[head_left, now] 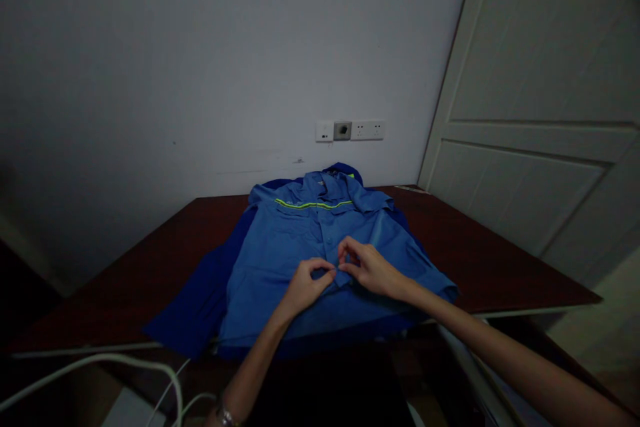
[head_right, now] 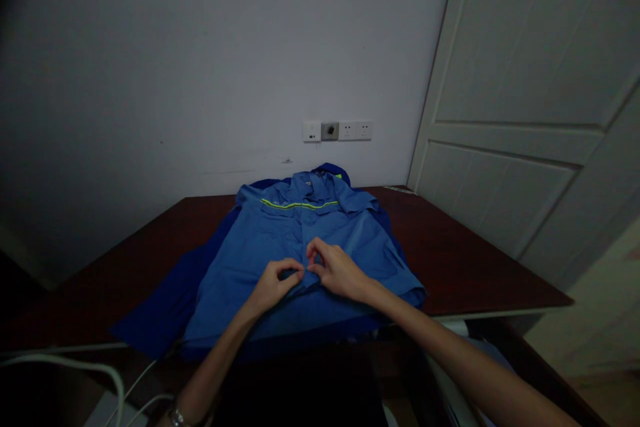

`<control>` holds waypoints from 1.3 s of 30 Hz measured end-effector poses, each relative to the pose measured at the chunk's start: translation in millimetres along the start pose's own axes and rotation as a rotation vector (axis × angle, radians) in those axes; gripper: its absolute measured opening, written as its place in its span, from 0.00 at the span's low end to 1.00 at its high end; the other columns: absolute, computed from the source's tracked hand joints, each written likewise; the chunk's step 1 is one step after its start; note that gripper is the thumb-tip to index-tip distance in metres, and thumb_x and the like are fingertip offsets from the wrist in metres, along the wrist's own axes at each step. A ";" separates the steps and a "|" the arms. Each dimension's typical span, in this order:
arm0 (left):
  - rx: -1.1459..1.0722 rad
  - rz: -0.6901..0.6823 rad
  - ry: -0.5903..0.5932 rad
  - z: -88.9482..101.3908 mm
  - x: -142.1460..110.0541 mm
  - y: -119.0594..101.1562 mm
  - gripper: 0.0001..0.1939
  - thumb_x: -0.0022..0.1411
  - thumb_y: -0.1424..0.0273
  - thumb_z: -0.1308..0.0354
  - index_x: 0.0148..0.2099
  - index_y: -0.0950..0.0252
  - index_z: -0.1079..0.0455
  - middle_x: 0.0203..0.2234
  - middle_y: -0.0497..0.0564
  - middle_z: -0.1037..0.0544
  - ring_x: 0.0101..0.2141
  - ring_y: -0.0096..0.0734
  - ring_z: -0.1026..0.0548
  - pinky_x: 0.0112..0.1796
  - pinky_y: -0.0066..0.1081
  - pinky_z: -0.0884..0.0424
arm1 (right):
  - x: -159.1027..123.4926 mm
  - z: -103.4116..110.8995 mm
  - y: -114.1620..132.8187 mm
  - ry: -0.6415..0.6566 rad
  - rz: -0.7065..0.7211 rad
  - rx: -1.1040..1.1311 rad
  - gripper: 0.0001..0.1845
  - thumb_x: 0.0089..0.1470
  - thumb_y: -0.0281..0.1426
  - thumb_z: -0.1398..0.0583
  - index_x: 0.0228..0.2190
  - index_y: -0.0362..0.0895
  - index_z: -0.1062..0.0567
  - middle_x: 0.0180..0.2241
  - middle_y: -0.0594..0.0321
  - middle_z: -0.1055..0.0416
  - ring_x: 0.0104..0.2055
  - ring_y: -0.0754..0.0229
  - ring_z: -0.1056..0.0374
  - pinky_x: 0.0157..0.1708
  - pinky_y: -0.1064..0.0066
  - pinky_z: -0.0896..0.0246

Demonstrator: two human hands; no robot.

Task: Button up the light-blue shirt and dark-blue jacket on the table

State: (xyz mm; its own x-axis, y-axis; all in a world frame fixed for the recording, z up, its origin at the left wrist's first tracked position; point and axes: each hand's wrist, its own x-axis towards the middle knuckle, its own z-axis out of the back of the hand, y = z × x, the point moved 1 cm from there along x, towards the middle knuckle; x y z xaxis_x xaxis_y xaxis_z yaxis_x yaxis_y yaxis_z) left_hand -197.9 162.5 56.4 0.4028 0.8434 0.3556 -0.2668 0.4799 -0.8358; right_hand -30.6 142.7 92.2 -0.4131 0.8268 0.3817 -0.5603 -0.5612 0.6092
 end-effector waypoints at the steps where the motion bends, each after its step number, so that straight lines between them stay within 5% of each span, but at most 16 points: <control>1: 0.033 -0.026 -0.026 -1.4 -0.5 -1.5 0.08 0.52 0.69 0.42 0.33 0.67 0.26 0.29 0.50 0.23 0.35 0.32 0.28 0.40 0.29 0.36 | 1.3 -0.7 -1.5 -0.033 -0.019 0.008 0.06 0.49 0.24 0.45 0.32 0.43 0.36 0.27 0.68 0.35 0.26 0.67 0.42 0.27 0.75 0.49; 6: 0.142 -0.087 -0.091 -6.4 -1.3 -7.4 0.06 0.53 0.70 0.43 0.31 0.67 0.26 0.27 0.51 0.25 0.33 0.31 0.29 0.37 0.29 0.35 | 7.0 -4.1 -6.4 -0.093 -0.063 0.105 0.07 0.48 0.27 0.43 0.32 0.43 0.37 0.27 0.69 0.37 0.25 0.68 0.45 0.25 0.76 0.49; 10: 0.139 -0.134 -0.083 -5.4 -1.3 -7.3 0.04 0.52 0.73 0.43 0.29 0.66 0.26 0.25 0.51 0.25 0.32 0.30 0.30 0.36 0.29 0.35 | 11.0 7.6 -5.1 0.027 -0.045 0.197 0.08 0.48 0.30 0.41 0.32 0.42 0.35 0.28 0.67 0.35 0.27 0.67 0.43 0.27 0.75 0.45; 17: 0.154 -0.169 -0.024 -3.1 -0.3 -3.8 0.04 0.52 0.73 0.42 0.27 0.66 0.26 0.25 0.50 0.25 0.32 0.31 0.30 0.37 0.30 0.36 | 14.0 48.3 12.5 0.153 0.157 -0.138 0.08 0.50 0.34 0.41 0.32 0.42 0.30 0.34 0.61 0.33 0.37 0.61 0.38 0.36 0.71 0.43; 25: 0.198 -0.250 0.063 -4.3 2.0 -7.1 0.04 0.53 0.73 0.42 0.28 0.64 0.26 0.28 0.49 0.23 0.34 0.31 0.29 0.40 0.31 0.37 | 19.9 29.6 20.3 0.463 0.269 -0.416 0.05 0.50 0.26 0.43 0.32 0.41 0.28 0.33 0.58 0.33 0.40 0.58 0.38 0.38 0.69 0.45; 39: 0.370 -0.245 0.063 2.1 4.1 -14.6 0.05 0.50 0.75 0.44 0.28 0.64 0.26 0.27 0.50 0.24 0.35 0.33 0.30 0.42 0.32 0.39 | 27.3 27.7 17.3 0.424 0.162 -0.444 0.05 0.49 0.28 0.42 0.31 0.42 0.27 0.33 0.58 0.30 0.37 0.58 0.35 0.35 0.73 0.45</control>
State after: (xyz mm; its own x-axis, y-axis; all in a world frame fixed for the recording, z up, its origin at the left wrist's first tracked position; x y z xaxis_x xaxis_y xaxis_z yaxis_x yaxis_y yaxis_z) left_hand -194.1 159.5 70.9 0.5424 0.6830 0.4891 -0.4474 0.7276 -0.5200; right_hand -31.7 156.5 132.4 -0.7151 0.6944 0.0806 -0.6736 -0.7153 0.1859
